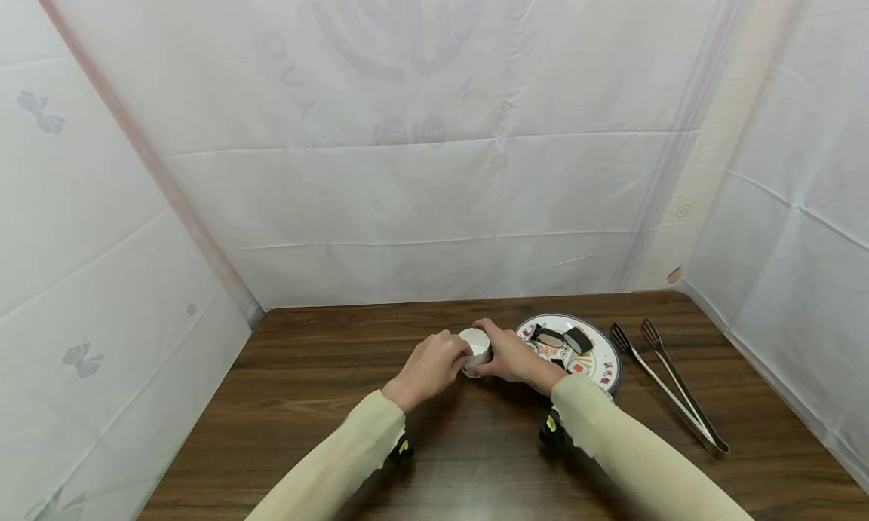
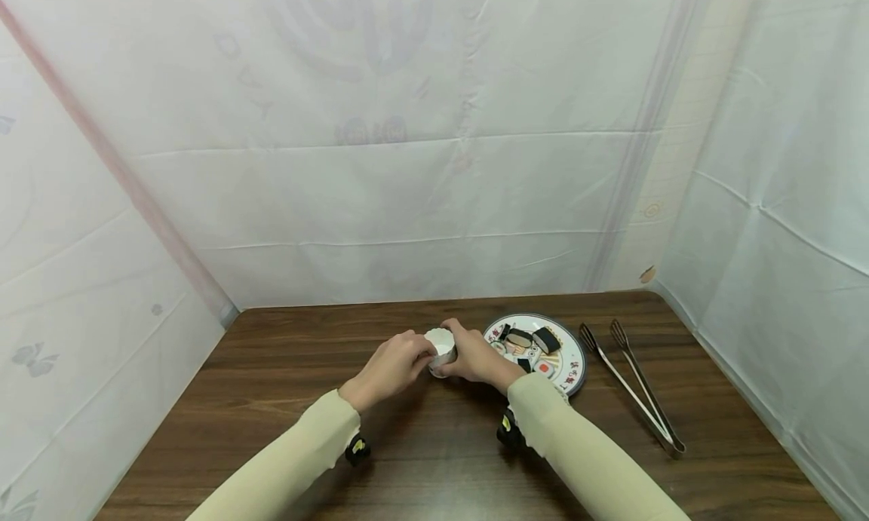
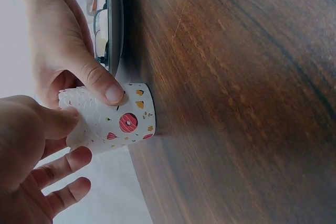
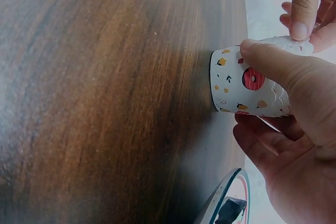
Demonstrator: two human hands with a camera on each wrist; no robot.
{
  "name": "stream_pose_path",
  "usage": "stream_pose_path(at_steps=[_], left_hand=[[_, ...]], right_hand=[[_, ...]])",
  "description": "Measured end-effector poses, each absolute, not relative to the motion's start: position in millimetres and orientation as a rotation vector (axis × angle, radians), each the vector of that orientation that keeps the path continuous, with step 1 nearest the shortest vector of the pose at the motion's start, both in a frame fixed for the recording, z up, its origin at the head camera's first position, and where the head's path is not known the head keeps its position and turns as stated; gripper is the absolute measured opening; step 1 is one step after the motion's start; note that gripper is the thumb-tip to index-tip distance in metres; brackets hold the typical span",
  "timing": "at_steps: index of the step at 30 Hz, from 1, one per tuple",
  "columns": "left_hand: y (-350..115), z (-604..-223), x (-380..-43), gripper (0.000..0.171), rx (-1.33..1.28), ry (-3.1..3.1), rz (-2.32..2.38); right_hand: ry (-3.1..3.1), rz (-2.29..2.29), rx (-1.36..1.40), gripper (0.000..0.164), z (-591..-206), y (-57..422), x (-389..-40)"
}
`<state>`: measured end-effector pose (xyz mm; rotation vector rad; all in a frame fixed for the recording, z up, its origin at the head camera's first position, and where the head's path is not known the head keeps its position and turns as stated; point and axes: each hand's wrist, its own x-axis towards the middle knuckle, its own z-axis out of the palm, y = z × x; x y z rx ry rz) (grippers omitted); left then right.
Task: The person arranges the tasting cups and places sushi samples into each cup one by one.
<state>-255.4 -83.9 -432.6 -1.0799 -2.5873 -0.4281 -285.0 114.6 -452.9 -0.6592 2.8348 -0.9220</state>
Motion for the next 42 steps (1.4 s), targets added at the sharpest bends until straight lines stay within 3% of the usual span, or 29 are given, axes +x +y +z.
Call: stream_pose_path(at_steps=[27,42], left_hand=[[-89.8,-430.9,-255.8,0.01,-1.091,-2.425,-0.613],[-104.1,-419.6,-252.1,0.006,-1.053,-2.292,-0.609]], right_hand=[[2.855,-1.049,-0.691,0.084,-457.4,116.5,-283.2],[2.867,-1.014,-0.716,0.069,-458.2,118.4,-284.2]])
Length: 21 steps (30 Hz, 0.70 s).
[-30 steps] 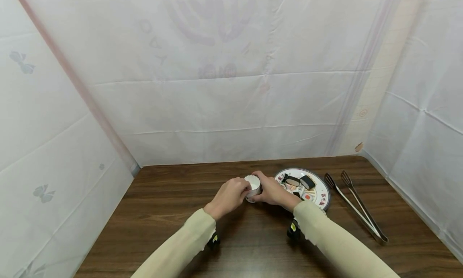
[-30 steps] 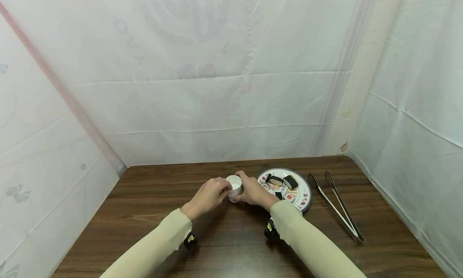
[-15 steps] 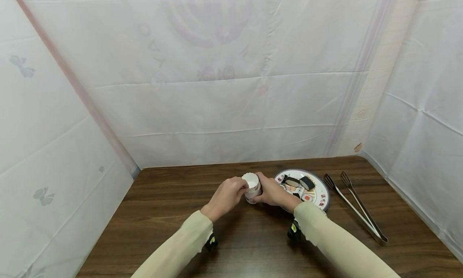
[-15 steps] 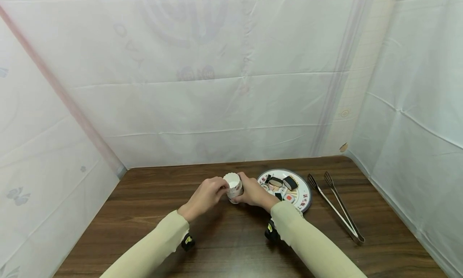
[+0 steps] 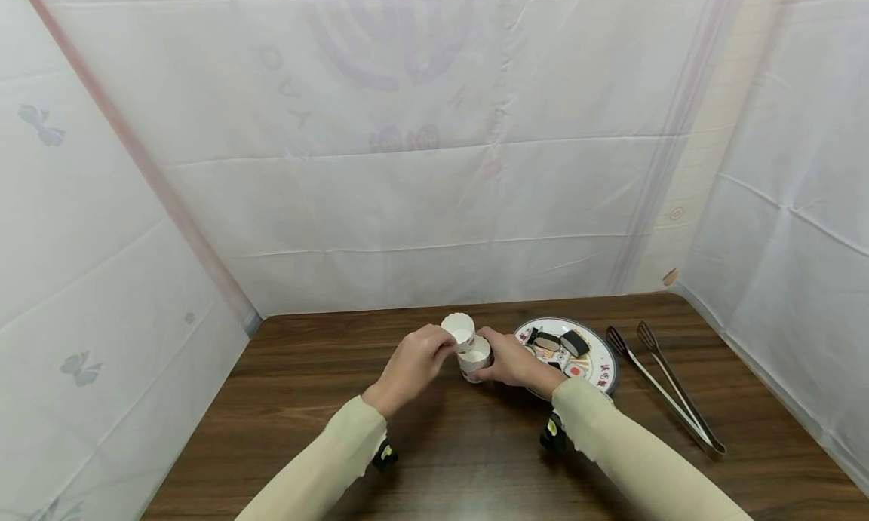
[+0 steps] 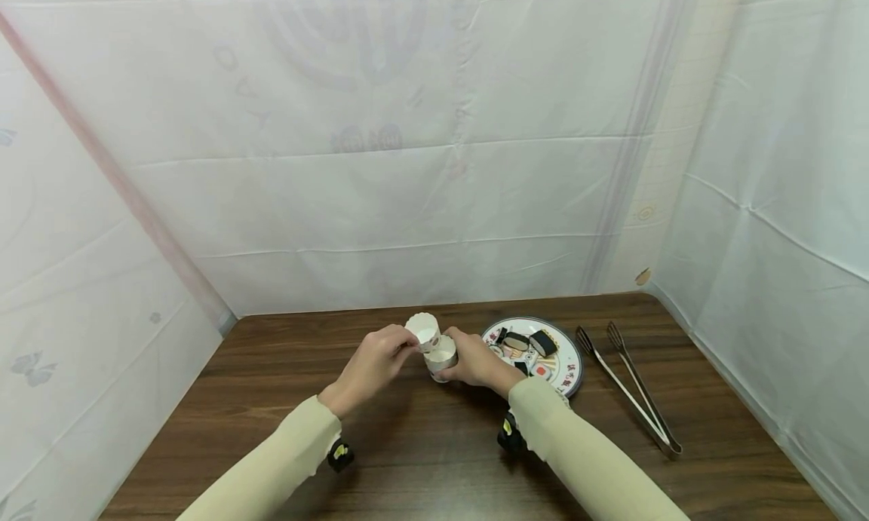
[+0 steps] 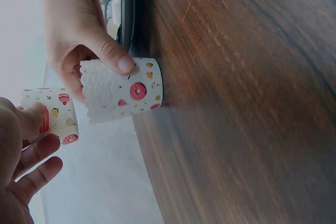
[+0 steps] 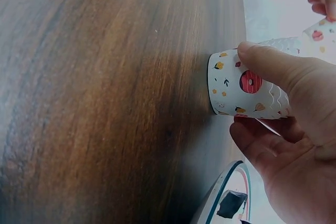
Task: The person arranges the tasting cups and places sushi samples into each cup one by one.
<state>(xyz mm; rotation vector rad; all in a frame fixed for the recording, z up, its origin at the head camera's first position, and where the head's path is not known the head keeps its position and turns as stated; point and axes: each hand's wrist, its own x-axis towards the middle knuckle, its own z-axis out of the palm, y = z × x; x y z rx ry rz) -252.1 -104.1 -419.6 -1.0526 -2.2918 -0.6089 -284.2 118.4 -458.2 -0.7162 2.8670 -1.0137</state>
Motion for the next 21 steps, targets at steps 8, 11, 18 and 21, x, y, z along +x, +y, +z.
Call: stream_pose_path(at_steps=[8,11,18,21], left_hand=[[-122.4,-416.8,-248.3,0.01,-1.036,-2.267,-0.61],[-131.2,-418.1,-246.9,0.012,-1.029,-2.277,-0.594],[-155.6,-421.4,-244.7,0.019,-0.994,-2.281,-0.553],[-166.3,-424.3,-244.4,0.022,-0.965,-2.277,-0.53]], right_hand=[[2.875,-0.99,-0.729,0.066,-459.0,119.8,-284.2],[2.879,-0.967,-0.702,0.067,-459.3,119.4,-283.7],[2.885,-0.944,-0.68,0.068,-457.2,118.7,-283.1],[2.875,-0.938,-0.667,0.068,-455.2,117.8,-282.0]])
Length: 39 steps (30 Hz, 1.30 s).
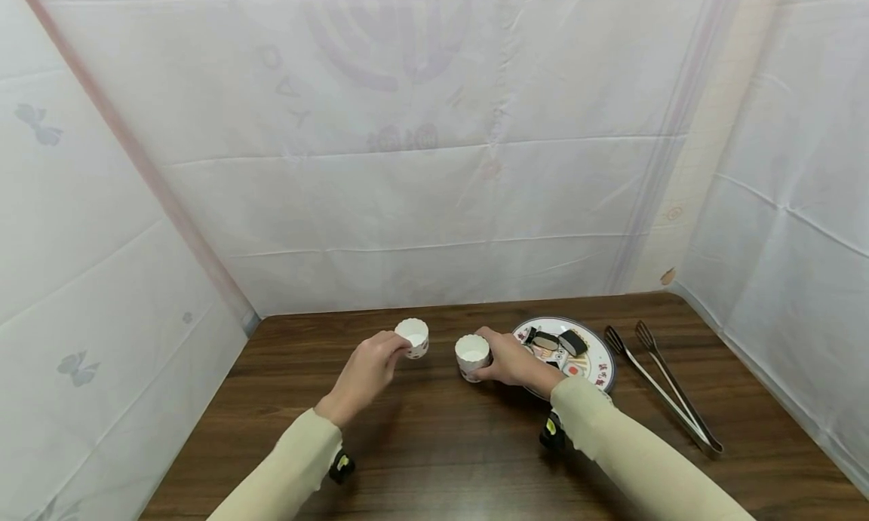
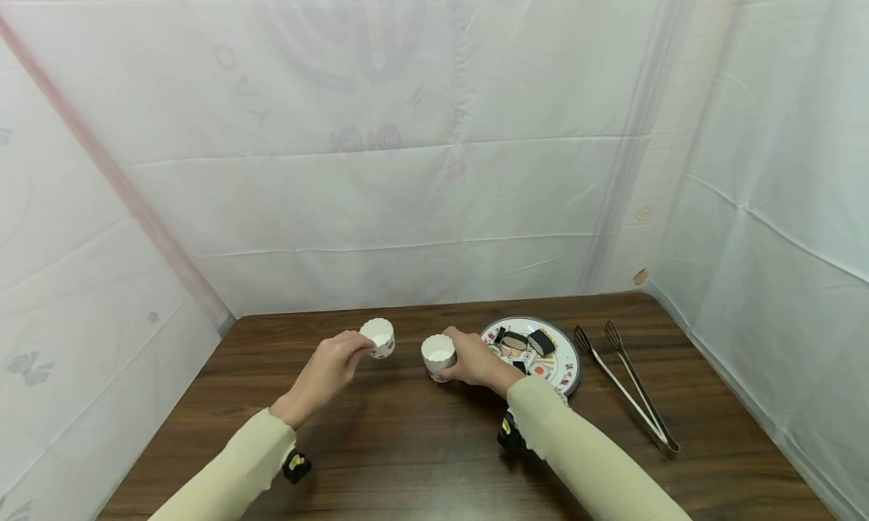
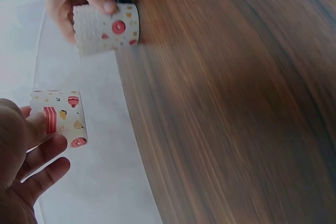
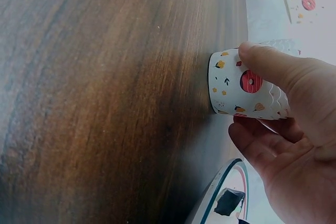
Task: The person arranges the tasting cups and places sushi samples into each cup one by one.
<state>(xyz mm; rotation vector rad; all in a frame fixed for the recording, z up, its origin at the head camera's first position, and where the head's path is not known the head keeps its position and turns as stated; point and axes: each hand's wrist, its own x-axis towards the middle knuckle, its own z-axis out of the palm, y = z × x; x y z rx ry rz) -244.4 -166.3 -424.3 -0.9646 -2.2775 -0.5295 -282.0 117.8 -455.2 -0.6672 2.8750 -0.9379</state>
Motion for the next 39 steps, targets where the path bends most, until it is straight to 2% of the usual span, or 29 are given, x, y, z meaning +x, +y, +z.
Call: stream_pose_path(at_steps=[19,39], left_hand=[[-225.4,-430.6,-233.1,0.019,-0.814,-2.339,-0.451],[-262.1,-442.0,-218.0,0.018,-0.662,-2.406,-0.431]], right_hand=[[2.867,-0.941,-0.695,0.064,-453.5,120.9,-280.2],[2.889,-0.906,-0.741,0.063,-454.0,121.2,-281.6]])
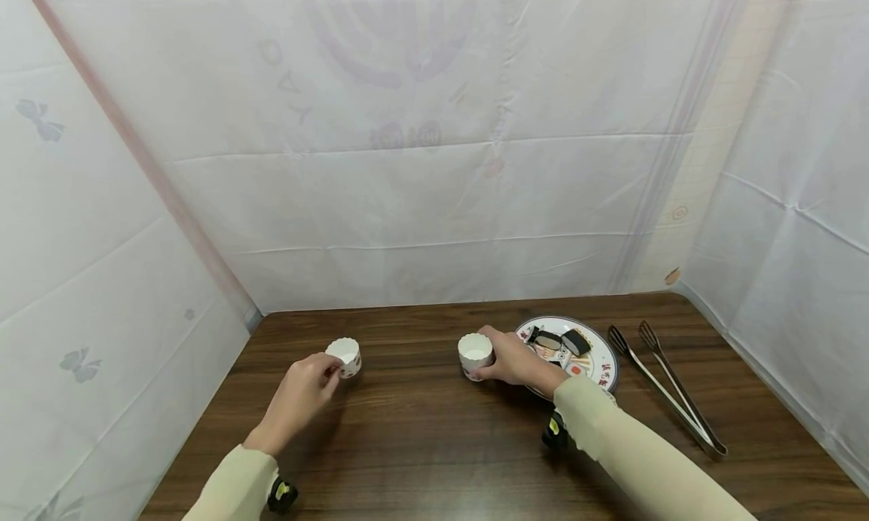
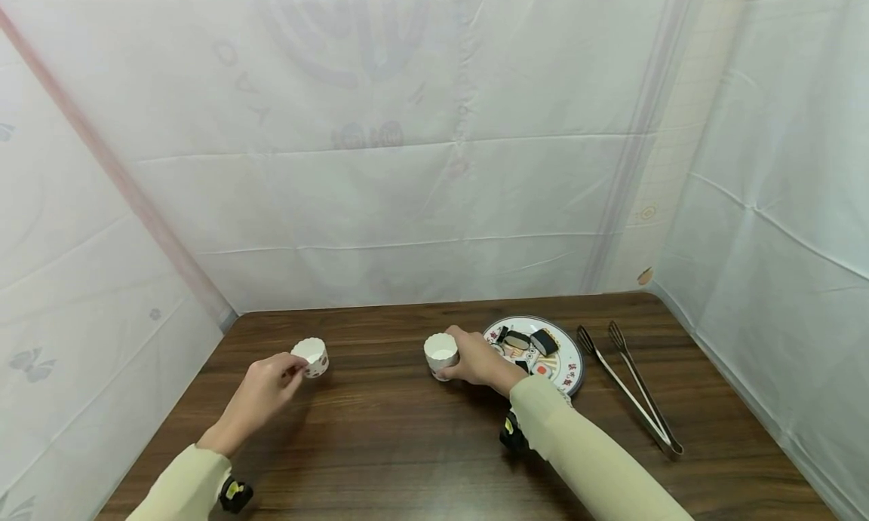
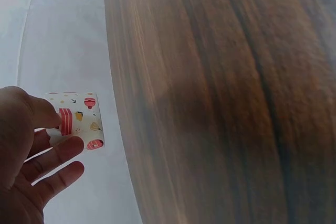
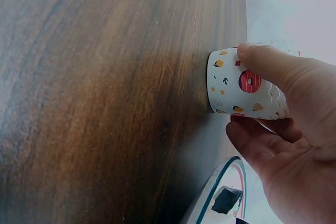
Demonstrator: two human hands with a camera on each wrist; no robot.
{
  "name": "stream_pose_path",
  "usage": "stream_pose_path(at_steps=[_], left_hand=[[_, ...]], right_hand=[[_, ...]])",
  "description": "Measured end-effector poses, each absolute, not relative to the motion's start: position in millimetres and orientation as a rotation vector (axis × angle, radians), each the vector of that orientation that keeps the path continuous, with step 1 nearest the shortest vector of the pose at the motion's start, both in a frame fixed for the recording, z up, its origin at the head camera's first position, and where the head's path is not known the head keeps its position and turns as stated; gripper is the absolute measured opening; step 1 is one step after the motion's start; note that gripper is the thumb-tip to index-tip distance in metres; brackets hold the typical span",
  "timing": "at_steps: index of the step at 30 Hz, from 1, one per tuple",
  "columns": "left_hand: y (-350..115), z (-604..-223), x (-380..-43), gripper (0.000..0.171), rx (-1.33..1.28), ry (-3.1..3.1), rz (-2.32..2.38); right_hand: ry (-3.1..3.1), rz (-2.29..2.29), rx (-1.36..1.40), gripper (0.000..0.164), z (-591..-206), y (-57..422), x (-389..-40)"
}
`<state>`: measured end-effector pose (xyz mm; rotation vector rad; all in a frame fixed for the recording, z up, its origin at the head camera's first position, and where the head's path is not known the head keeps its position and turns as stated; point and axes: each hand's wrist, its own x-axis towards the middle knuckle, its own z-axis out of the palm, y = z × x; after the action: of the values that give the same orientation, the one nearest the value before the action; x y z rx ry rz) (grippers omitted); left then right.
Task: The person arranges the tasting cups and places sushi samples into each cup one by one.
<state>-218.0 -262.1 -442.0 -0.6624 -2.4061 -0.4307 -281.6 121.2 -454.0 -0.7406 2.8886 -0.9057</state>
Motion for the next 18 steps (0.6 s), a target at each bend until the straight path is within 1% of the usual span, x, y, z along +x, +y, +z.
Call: stream_pose_path(at_steps=[18], left_hand=[[-284.8,-454.3,-209.9,0.016,-0.565,-2.474,-0.448]], right_hand=[[2.89,-0.91,-0.727,0.065,-454.5,121.4,-282.8]])
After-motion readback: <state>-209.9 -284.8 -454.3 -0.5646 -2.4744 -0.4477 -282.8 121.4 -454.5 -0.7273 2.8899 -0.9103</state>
